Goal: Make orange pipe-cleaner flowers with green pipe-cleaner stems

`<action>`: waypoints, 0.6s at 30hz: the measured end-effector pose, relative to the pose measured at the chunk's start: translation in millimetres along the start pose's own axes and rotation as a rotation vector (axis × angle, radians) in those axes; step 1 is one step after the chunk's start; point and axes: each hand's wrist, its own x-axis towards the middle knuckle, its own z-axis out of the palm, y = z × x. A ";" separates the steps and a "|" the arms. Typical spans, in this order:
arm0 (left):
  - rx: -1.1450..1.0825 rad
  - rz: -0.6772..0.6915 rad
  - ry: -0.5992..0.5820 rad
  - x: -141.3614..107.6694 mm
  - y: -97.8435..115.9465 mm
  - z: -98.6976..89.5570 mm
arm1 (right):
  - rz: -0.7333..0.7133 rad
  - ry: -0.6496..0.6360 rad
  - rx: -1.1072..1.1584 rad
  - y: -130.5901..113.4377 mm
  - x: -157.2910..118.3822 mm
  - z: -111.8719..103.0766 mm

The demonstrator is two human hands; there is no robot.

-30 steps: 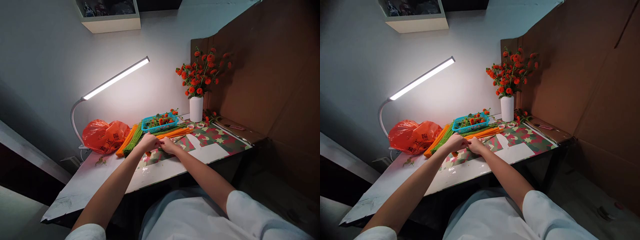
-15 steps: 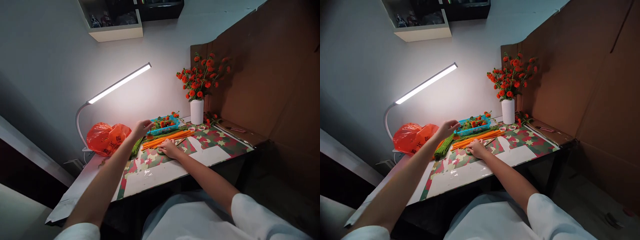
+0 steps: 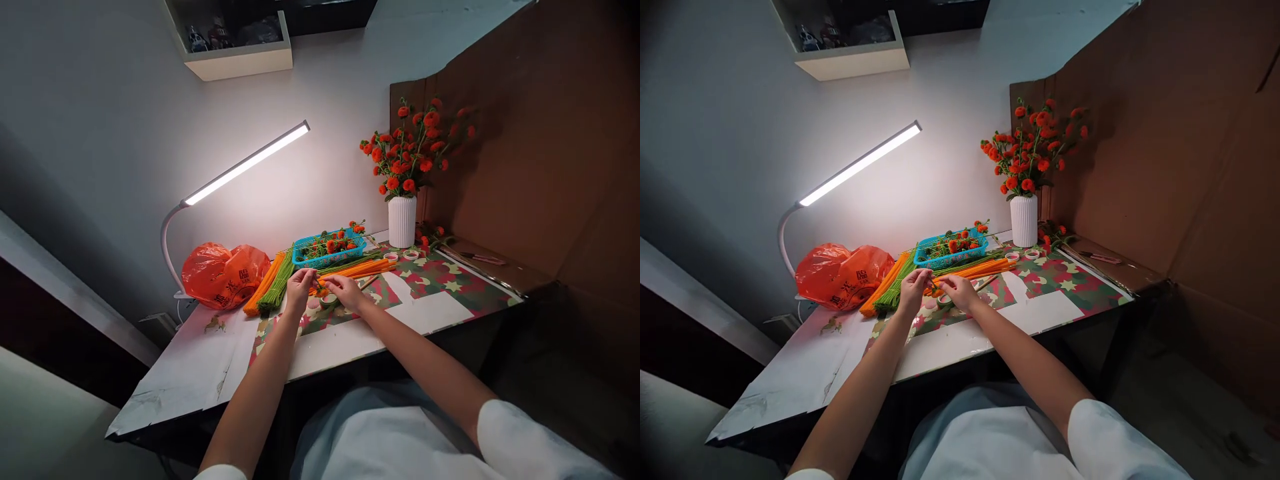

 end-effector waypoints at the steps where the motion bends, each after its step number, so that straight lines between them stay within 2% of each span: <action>1: -0.027 -0.012 0.012 -1.2 -2.6 0.2 | 0.009 -0.047 0.012 -0.1 -0.9 1.1; 5: -0.117 -0.034 0.050 -2.4 -8.4 0.4 | 0.006 -0.155 -0.027 -1.1 -4.7 3.8; 9: -0.184 -0.096 0.029 -3.7 -7.0 -2.2 | -0.006 -0.102 -0.059 -4.7 -6.6 3.1; 15: -0.374 -0.463 -0.224 -13.6 -4.6 -3.3 | -0.118 0.077 -0.125 -8.8 -7.2 -0.2; 18: -0.448 -0.576 -0.301 -16.1 -6.7 -2.2 | -0.220 0.127 -0.217 -6.7 -6.3 -1.9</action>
